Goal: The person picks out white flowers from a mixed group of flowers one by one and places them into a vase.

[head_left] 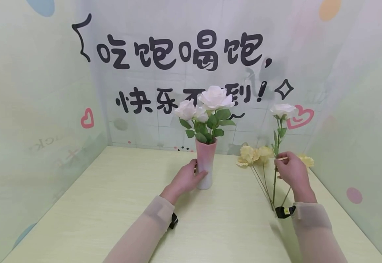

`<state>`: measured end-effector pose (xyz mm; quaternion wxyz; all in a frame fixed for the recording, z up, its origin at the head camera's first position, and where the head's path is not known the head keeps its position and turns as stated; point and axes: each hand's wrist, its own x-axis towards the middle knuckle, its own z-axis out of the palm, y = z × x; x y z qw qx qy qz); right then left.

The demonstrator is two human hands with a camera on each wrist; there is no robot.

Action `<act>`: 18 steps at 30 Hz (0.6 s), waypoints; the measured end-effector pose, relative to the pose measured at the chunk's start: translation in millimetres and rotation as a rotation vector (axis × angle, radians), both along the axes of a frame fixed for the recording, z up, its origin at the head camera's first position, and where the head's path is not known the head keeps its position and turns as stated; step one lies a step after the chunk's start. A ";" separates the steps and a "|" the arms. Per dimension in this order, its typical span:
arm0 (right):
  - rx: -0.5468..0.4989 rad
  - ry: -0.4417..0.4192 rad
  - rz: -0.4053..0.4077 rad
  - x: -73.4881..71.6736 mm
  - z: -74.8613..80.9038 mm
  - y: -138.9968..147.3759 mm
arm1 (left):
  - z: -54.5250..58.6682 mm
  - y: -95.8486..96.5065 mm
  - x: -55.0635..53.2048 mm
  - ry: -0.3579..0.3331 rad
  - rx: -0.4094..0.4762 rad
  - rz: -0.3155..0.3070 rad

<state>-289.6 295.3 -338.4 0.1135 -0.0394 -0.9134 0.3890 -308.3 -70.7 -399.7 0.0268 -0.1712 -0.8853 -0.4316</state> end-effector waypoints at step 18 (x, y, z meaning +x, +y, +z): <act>0.028 0.090 0.006 6.5 12.0 -21.6 | -0.7 -0.7 -0.9 0.008 -0.008 -0.010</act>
